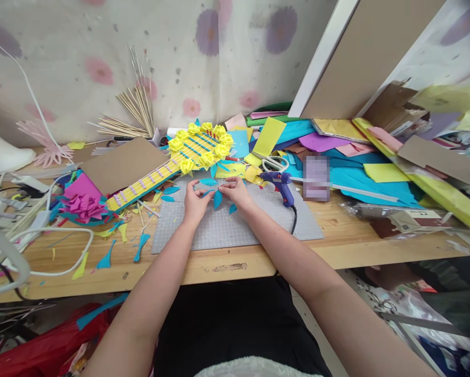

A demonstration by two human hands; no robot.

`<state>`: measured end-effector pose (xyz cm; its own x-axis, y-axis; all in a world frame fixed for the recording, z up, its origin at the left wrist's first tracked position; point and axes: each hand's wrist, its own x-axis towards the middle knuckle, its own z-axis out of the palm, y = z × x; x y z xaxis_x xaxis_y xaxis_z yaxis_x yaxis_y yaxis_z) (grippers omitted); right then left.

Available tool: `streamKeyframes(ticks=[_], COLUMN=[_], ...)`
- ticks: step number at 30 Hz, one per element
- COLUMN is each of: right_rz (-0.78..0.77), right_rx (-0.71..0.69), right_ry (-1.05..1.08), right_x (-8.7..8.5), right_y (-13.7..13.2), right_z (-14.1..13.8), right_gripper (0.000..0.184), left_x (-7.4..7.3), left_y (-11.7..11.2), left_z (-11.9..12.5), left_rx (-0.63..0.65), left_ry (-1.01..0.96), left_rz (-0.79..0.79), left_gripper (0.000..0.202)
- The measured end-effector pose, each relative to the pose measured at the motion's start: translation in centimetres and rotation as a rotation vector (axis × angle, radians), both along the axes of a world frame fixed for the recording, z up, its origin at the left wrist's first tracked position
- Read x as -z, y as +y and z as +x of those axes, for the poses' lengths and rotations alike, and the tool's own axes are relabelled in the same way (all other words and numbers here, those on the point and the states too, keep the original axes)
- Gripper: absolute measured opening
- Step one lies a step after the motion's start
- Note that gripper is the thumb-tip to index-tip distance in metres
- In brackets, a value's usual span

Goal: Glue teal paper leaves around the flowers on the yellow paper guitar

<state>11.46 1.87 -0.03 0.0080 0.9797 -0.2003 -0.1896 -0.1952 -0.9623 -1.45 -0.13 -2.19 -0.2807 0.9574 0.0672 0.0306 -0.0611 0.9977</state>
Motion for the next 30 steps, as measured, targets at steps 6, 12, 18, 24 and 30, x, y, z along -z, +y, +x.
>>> streamKeyframes(ticks=[6, 12, 18, 24, 30], right_rz=[-0.003, -0.017, -0.03, -0.041, -0.016], right_rx=[-0.021, -0.017, -0.006, -0.005, -0.019], right_ry=[0.005, 0.017, 0.128, 0.187, 0.241], right_x=[-0.05, 0.06, -0.16, -0.32, 0.07], right_y=[-0.07, -0.04, -0.3, -0.39, -0.15], right_z=[-0.11, -0.12, -0.22, -0.34, -0.5], right_gripper=[0.035, 0.034, 0.035, 0.033, 0.038], left_x=[-0.12, -0.37, -0.66, -0.77, -0.51], left_y=[-0.08, -0.15, -0.24, -0.31, -0.18], left_z=[0.03, 0.08, 0.16, 0.22, 0.25], left_rx=[-0.005, 0.007, 0.0, 0.022, 0.031], left_ry=[-0.002, -0.02, -0.042, -0.067, -0.1], left_rz=[-0.013, -0.028, -0.04, -0.043, -0.048], left_gripper=[0.06, 0.062, 0.062, 0.063, 0.067])
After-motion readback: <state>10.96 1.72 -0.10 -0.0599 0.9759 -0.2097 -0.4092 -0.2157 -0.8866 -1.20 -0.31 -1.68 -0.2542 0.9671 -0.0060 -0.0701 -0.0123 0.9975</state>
